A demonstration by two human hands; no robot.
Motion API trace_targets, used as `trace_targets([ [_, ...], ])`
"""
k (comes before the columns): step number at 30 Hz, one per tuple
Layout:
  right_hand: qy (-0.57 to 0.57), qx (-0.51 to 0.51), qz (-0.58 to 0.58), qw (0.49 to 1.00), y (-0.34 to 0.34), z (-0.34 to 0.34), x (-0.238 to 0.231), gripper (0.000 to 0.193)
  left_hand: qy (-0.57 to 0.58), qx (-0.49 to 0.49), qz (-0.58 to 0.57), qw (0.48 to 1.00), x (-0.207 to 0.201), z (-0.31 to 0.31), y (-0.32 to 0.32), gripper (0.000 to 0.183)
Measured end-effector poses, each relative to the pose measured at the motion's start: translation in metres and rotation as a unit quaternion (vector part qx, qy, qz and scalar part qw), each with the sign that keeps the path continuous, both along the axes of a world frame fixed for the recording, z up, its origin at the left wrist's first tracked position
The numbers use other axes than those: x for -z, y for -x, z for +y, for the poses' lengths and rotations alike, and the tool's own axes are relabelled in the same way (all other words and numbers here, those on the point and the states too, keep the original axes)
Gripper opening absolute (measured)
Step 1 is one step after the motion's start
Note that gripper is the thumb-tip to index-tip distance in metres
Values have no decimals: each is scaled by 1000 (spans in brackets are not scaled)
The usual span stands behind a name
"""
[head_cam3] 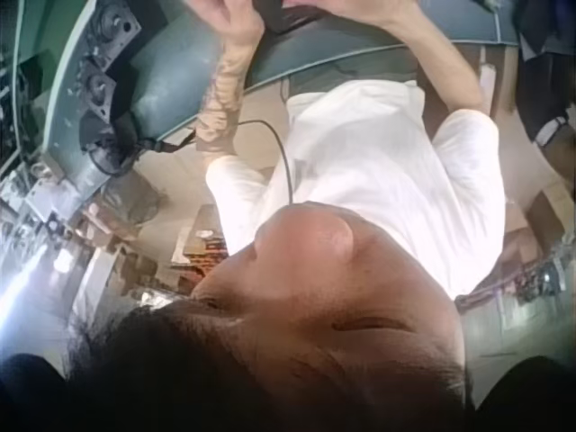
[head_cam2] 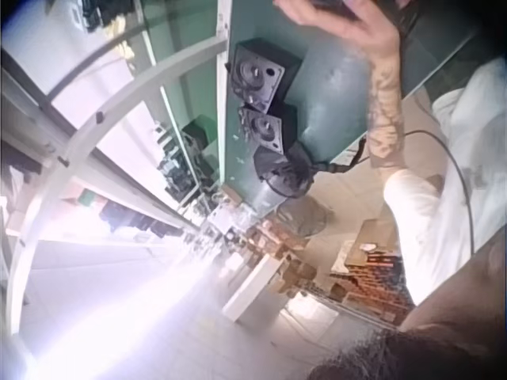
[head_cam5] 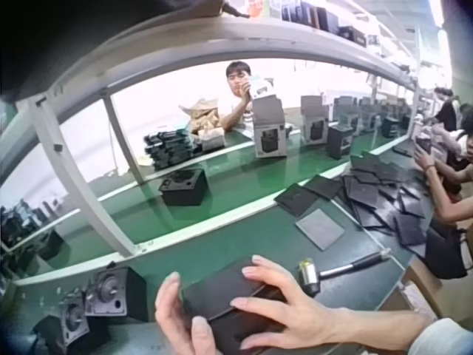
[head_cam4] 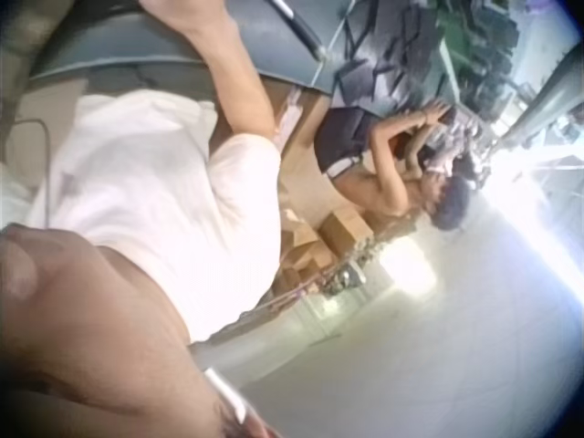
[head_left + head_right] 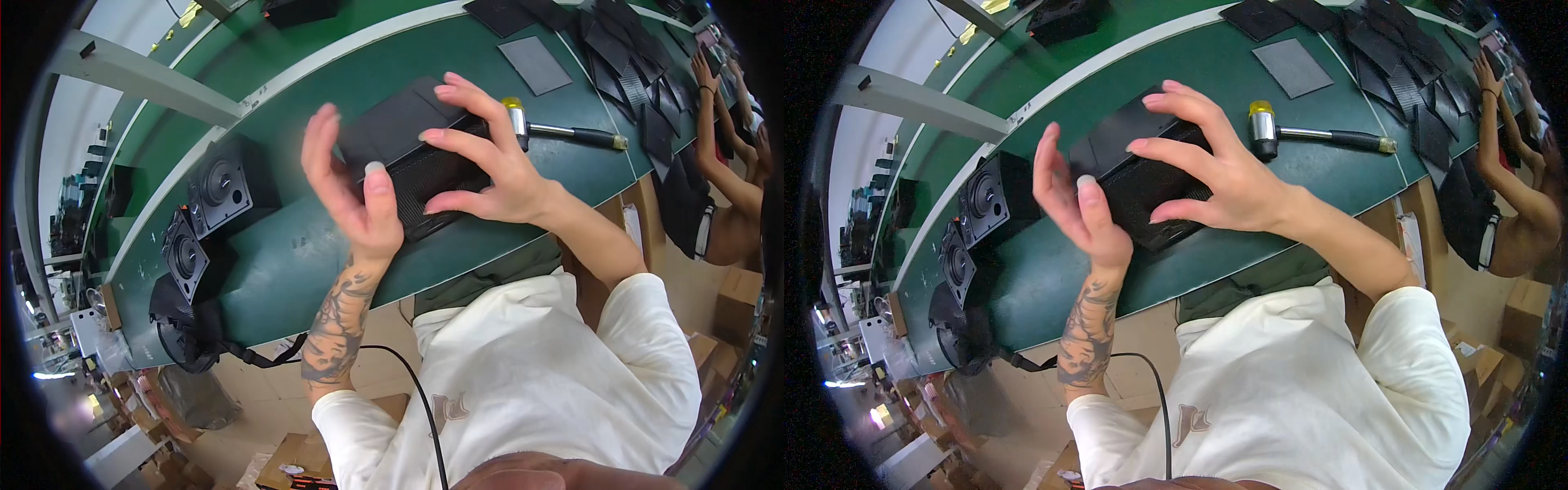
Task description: The person assembles small black speakers by placing a textured grille onto the speaker body and tapping it into place with a rubber mallet. They handle multiple units one at a time, inspecting the fit after each tap.
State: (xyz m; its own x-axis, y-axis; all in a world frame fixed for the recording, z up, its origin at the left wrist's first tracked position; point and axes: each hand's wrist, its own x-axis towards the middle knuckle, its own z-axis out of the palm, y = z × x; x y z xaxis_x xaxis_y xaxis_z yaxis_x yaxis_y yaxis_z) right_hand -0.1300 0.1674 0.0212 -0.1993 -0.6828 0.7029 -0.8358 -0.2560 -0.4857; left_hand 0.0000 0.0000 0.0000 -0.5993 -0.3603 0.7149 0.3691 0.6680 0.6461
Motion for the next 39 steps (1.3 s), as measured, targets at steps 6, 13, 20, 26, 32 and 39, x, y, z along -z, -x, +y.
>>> trace_targets([
  [6, 37, 75, -96, 992, -24, 6, -11, 78, -238, 95, -56, 965, -4, 23, 2, 84],
  [13, 56, 126, -204, 969, -40, 6, -8, 52, -245, 139, -47, 958, -2, 29, 3, 106],
  [20, 73, 134, -189, 970, -36, 17, 2, 50, -187, 165, -61, 967, 10, 23, -5, 112],
  [26, 66, 108, -242, 962, -36, 19, -3, 63, -183, 186, -51, 964, 13, 18, -1, 111],
  [32, 60, 127, -242, 960, -43, 22, -3, 66, -204, 178, -62, 961, 7, 25, 2, 116],
  [39, -2, 105, -242, 965, -43, 35, -10, 72, -201, 165, -79, 962, 2, 28, 2, 119],
])
